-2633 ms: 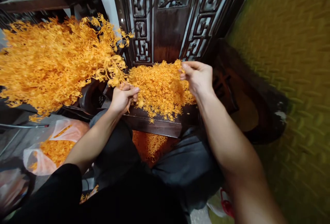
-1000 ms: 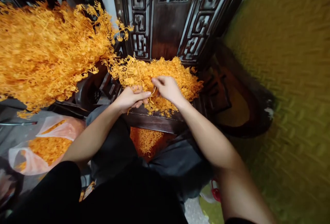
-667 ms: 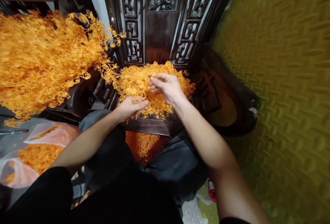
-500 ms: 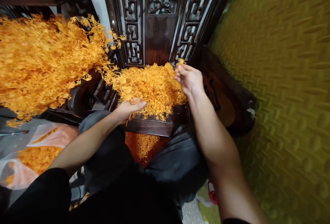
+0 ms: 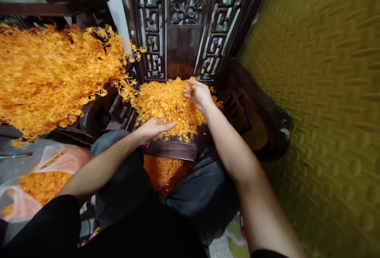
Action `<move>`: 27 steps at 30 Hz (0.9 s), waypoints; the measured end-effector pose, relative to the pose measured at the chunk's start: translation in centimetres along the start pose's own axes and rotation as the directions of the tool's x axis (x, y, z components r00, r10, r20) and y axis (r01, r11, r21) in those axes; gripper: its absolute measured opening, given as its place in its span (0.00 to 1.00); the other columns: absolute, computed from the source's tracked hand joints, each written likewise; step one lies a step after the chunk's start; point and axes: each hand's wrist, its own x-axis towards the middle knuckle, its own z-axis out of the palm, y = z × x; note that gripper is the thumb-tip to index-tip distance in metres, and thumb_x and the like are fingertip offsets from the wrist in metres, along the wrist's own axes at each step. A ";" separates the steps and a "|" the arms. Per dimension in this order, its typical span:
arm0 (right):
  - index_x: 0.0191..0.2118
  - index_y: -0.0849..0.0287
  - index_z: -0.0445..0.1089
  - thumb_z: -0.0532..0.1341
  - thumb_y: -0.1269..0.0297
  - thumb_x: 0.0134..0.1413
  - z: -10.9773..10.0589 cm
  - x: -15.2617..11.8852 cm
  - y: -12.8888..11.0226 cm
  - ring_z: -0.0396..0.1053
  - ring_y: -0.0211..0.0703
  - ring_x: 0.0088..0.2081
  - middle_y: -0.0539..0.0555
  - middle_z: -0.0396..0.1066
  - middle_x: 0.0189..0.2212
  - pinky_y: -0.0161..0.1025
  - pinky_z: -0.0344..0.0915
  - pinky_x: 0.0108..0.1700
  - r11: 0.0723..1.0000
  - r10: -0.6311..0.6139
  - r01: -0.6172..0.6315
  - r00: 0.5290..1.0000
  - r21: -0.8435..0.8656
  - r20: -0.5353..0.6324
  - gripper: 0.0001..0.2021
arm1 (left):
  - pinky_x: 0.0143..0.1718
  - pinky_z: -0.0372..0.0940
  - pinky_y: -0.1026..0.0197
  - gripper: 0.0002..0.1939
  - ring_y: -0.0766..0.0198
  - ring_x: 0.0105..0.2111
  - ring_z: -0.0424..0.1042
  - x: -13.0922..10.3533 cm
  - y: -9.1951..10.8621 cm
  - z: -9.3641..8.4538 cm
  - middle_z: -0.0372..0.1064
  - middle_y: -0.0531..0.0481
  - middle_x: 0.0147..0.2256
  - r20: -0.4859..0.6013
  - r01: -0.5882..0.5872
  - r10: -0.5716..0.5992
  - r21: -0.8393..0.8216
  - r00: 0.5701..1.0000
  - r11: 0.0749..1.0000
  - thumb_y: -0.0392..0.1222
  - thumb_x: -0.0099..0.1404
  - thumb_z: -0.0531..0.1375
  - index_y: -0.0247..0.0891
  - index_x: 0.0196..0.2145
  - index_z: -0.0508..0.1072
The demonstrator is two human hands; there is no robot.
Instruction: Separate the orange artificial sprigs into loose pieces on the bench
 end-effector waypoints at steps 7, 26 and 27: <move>0.67 0.50 0.67 0.65 0.45 0.61 -0.4 -6.5 -2.8 0.73 0.53 0.50 0.60 0.71 0.55 0.51 0.71 0.56 0.554 -0.587 0.687 0.723 -0.470 0.364 0.32 | 0.14 0.45 0.63 0.28 0.72 0.11 0.53 0.9 -0.4 -0.3 0.60 0.55 0.13 -0.071 0.044 -0.036 0.119 0.997 0.992 0.61 0.58 0.70 0.41 0.17 0.63; 0.27 0.62 0.76 0.77 0.62 0.34 -0.7 -0.4 -0.5 0.63 0.36 0.20 0.51 0.69 0.20 0.37 0.60 0.22 0.974 -0.214 0.221 0.970 0.055 -0.114 0.14 | 0.15 0.41 0.64 0.30 0.73 0.10 0.49 2.6 0.2 1.4 0.54 0.60 0.11 -0.017 0.033 -0.031 0.139 0.999 0.990 0.57 0.55 0.73 0.42 0.18 0.57; 0.27 0.62 0.76 0.77 0.64 0.34 -0.9 0.0 -0.4 0.62 0.35 0.19 0.51 0.69 0.20 0.36 0.59 0.21 0.977 -0.190 0.199 0.975 0.079 -0.117 0.13 | 0.15 0.41 0.64 0.30 0.74 0.10 0.48 2.4 0.1 1.2 0.53 0.60 0.11 -0.013 0.030 -0.029 0.137 1.000 0.990 0.56 0.57 0.72 0.42 0.19 0.56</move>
